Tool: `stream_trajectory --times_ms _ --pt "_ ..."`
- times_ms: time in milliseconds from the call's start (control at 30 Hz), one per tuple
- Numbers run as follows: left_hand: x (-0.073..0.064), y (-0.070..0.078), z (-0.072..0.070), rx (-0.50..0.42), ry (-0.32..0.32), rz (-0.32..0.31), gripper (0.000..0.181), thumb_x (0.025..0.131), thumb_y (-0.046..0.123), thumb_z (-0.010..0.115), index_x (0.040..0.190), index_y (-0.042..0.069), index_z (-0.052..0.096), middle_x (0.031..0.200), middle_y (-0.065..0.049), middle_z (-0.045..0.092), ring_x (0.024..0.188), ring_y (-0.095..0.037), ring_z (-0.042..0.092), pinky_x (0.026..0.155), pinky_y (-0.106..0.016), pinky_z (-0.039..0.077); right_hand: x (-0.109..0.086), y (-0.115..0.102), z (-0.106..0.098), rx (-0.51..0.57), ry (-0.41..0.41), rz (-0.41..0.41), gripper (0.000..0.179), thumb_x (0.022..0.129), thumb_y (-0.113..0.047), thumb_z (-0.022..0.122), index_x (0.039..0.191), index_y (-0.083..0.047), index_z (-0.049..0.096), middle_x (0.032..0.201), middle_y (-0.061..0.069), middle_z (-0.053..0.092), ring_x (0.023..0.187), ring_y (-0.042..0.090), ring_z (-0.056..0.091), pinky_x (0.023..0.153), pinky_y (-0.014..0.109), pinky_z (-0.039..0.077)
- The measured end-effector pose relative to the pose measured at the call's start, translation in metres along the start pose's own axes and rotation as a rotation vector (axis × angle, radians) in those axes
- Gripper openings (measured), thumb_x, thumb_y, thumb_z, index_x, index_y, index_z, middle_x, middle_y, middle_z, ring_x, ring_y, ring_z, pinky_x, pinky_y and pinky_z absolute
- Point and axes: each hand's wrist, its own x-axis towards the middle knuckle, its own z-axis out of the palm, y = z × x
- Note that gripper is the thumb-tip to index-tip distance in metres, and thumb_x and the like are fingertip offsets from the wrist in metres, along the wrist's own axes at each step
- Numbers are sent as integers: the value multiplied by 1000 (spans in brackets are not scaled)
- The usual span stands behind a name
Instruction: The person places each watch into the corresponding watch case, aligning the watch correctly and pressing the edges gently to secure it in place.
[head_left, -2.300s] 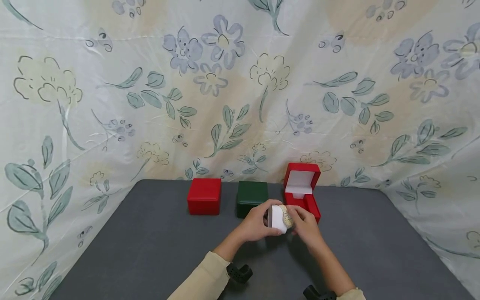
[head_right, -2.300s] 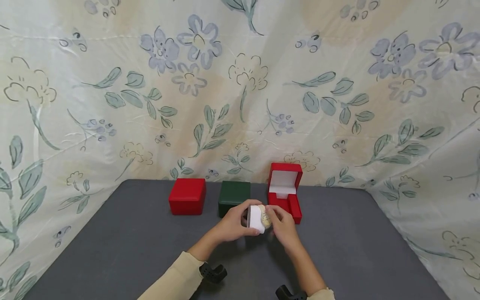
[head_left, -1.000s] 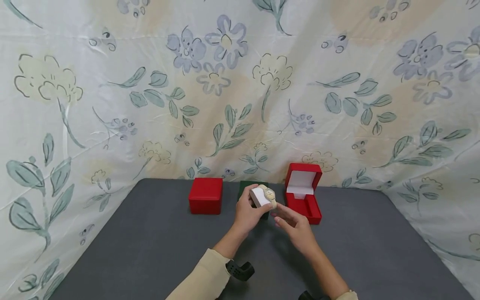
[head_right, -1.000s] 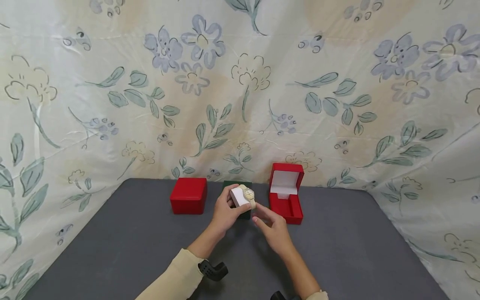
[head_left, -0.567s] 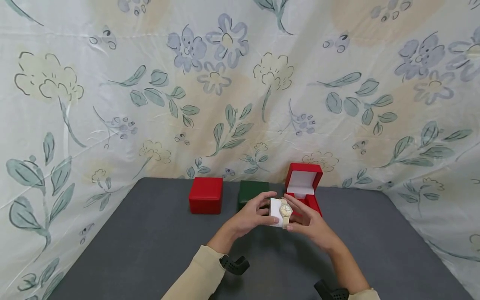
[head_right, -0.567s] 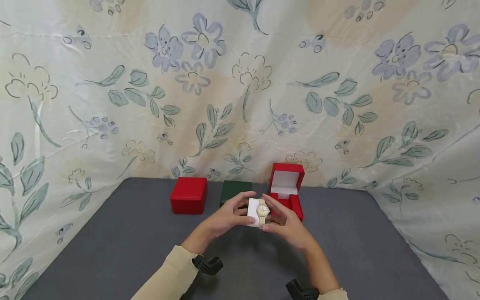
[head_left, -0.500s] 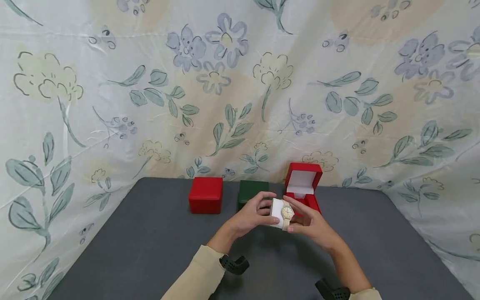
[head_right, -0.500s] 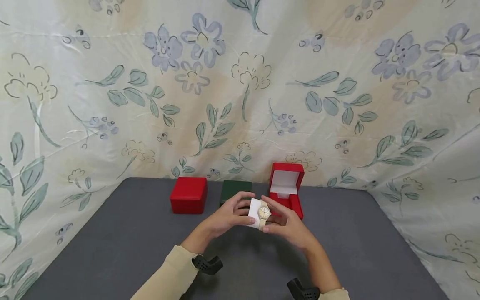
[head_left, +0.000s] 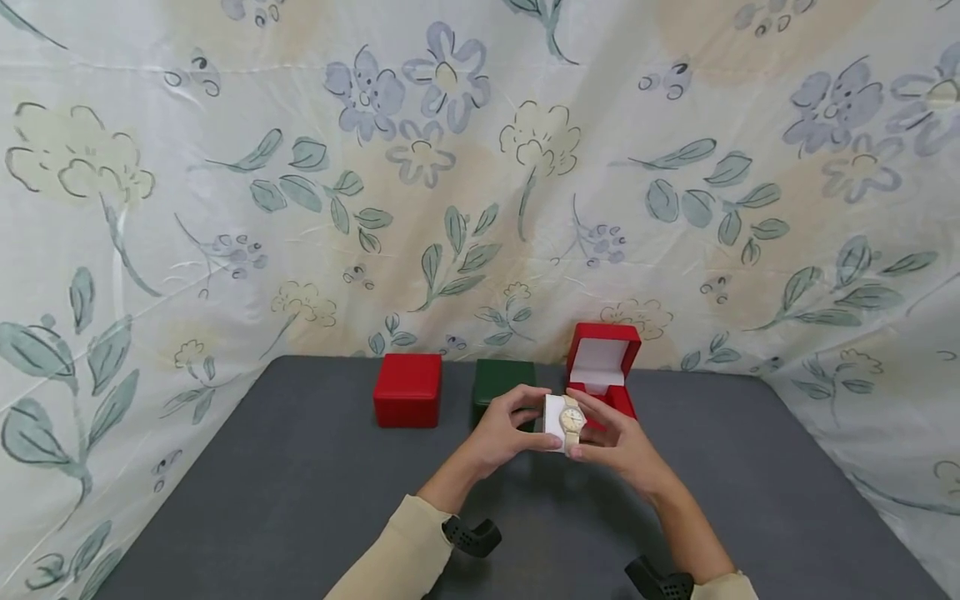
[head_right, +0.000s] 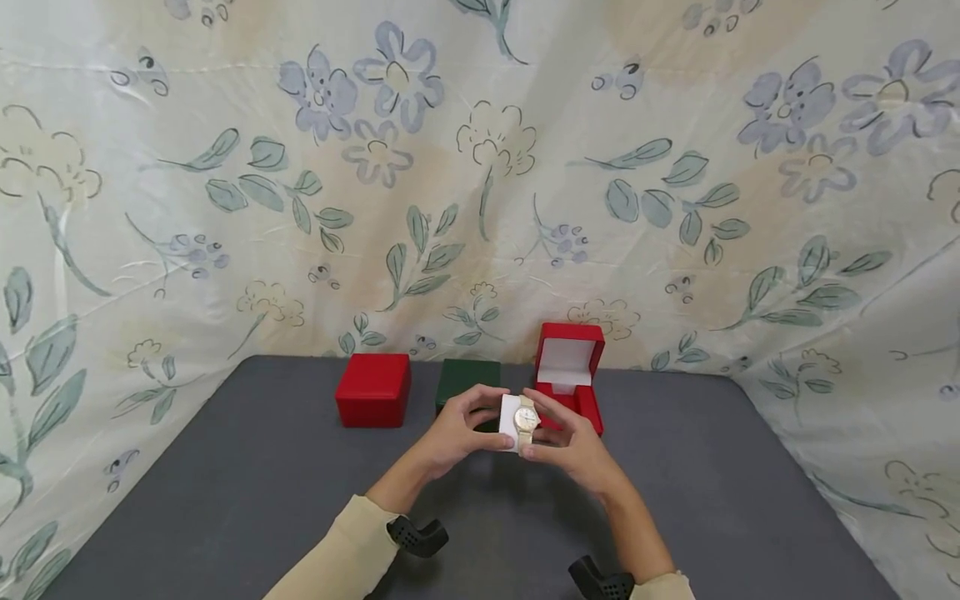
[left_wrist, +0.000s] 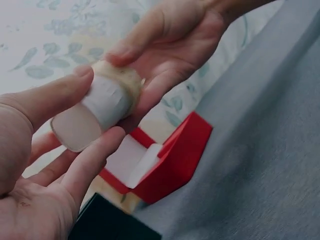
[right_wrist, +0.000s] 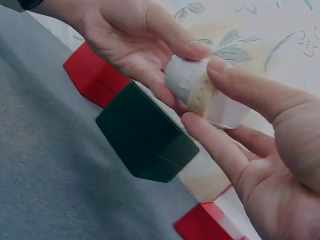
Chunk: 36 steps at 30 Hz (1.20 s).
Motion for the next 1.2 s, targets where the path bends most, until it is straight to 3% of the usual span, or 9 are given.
stream_trajectory --times_ms 200,433,567,667,867,1033,1200 --pt "0 -1 6 31 1 -4 61 77 13 81 130 20 52 132 -1 54 126 -24 55 94 -38 54 1 -1 2 -12 0 12 73 84 -11 72 148 -17 37 145 13 39 112 33 57 84 32 57" --pt "-1 -9 9 60 -8 -12 57 78 13 80 128 20 54 133 -1 54 123 -24 56 92 -36 55 -2 0 1 -77 -54 24 75 83 -15 73 149 -21 37 147 13 42 121 34 44 86 31 56" --pt "-1 -11 12 74 -34 -13 59 80 15 79 132 21 53 136 -1 53 125 -25 54 97 -40 52 -2 1 -2 -73 -77 43 74 84 -16 73 149 -25 38 150 12 39 124 35 41 85 33 56" --pt "-1 -10 13 136 -56 -23 64 82 17 78 138 20 48 138 -2 52 129 -27 51 102 -45 48 -3 2 -7 -102 -58 67 77 84 -19 73 150 -27 35 149 13 38 122 35 43 84 33 57" --pt "2 0 11 314 -25 -15 65 84 17 75 142 13 47 139 -7 53 129 -31 53 101 -48 48 -5 -1 -18 -120 -9 101 74 85 -18 73 149 -22 35 145 16 39 109 33 59 82 33 58" --pt "4 3 14 320 -64 -21 76 83 17 76 149 15 37 149 -4 43 133 -27 49 98 -41 51 -4 -4 -19 -89 3 74 73 84 -14 73 147 -15 37 143 18 40 103 28 63 81 31 58" --pt "6 0 21 315 -57 -17 77 82 12 76 148 16 37 146 -5 43 133 -27 49 89 -31 56 -5 -3 -18 -95 22 92 73 82 -16 75 145 -12 37 138 20 43 95 27 65 80 31 57"
